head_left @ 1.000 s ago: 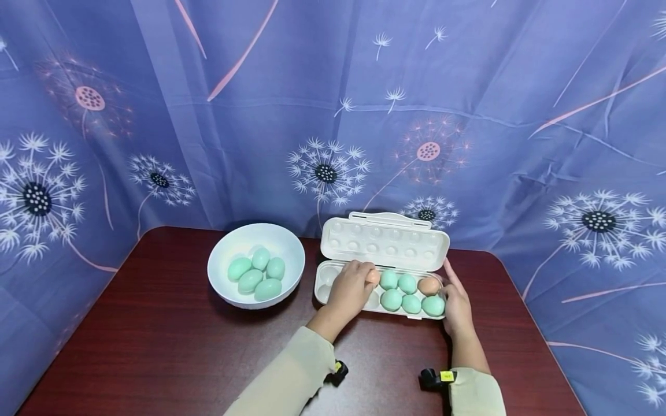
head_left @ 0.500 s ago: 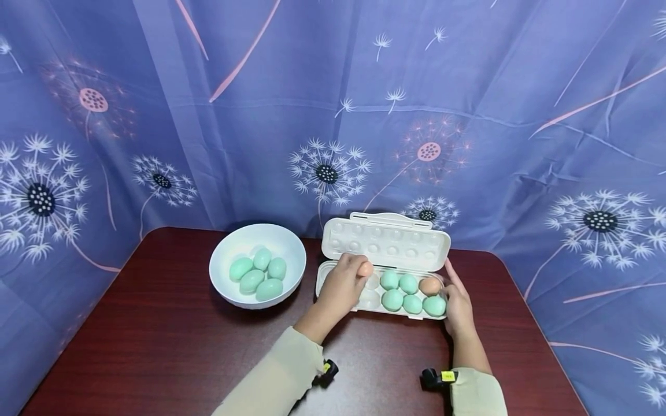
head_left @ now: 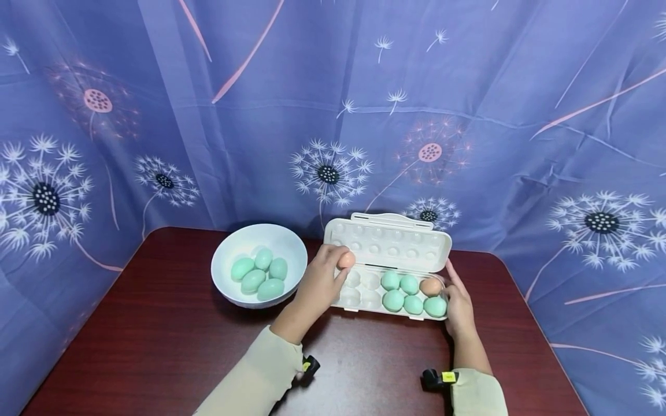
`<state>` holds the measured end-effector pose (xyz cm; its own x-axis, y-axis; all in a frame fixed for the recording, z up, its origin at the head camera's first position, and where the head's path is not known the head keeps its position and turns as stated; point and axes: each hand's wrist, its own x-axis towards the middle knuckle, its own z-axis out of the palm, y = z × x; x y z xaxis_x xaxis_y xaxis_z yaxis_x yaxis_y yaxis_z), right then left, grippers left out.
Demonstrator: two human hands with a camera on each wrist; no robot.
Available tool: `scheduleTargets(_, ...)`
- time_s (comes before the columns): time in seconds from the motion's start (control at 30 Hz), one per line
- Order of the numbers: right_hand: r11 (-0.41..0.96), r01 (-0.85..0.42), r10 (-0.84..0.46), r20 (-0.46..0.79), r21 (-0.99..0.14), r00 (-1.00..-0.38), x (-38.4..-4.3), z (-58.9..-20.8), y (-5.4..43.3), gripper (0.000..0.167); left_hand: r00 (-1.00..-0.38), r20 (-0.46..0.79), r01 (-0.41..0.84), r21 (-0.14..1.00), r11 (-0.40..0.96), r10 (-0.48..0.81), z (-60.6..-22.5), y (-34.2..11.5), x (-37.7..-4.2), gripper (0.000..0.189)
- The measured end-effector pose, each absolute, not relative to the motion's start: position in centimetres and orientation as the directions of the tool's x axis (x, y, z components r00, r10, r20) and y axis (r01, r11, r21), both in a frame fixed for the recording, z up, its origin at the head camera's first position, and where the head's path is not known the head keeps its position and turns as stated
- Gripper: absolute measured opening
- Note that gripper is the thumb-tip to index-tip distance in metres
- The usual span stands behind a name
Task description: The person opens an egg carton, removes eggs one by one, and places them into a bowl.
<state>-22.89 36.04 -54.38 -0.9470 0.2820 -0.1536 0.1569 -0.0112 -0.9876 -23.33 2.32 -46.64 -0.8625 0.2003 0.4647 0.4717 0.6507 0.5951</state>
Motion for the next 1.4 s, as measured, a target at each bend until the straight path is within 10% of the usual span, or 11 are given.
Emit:
scheduleTargets(0.67,0.000,0.142,0.294,-0.135,-0.990,-0.946,-22.6,-54.5,35.9,0.074,-0.825,0.546,0.491,0.565,0.663,0.145,-45.0,-1.9,-22.1,0.040)
scheduleTargets(1.4,0.010,0.142,0.280,-0.133,-0.990,-0.951,-22.7,-54.5,36.0,0.073,-0.964,0.267,0.181,0.654,0.735,0.000,-44.5,-6.5,-24.0,0.040)
